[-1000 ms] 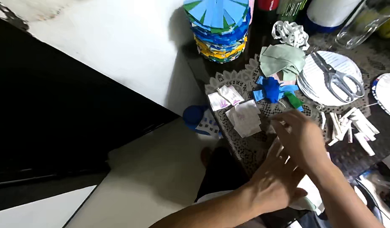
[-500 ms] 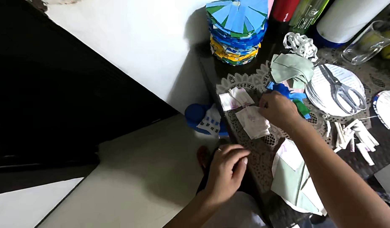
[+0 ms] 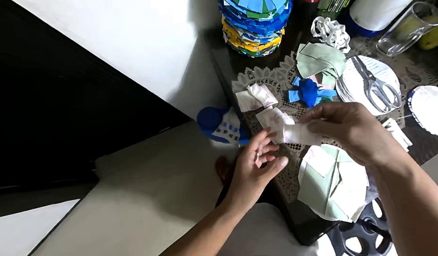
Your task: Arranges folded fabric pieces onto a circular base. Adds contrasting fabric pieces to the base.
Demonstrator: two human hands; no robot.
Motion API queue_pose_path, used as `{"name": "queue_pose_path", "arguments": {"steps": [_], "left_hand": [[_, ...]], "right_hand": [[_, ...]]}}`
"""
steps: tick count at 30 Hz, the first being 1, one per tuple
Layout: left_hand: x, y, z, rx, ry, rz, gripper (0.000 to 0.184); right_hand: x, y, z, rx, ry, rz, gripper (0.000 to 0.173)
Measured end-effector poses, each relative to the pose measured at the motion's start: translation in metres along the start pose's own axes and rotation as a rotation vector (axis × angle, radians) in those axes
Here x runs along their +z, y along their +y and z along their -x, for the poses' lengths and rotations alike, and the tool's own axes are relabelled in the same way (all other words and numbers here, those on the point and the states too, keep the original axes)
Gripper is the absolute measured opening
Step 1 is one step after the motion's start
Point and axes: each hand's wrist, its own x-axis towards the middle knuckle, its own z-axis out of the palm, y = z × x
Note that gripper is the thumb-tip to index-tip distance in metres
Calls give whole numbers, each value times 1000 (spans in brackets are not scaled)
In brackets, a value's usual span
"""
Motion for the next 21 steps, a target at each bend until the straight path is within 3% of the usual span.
{"name": "queue_pose_path", "arguments": {"steps": [2,6,13,21], "left_hand": [[7,8,-5,-44,-54,96,60],[20,12,-3,-61,-72,155,6],[24,-6,19,-86,-191,3,7],[22,-3,35,-214,-283,-112,21]], "right_hand": [[-1,4,15,25,-19,-123,20],[3,24,47,8,-1,-248,19],[32,60,96,-28,160,-215,19],[41,65,120,7,128,-129,29]]}}
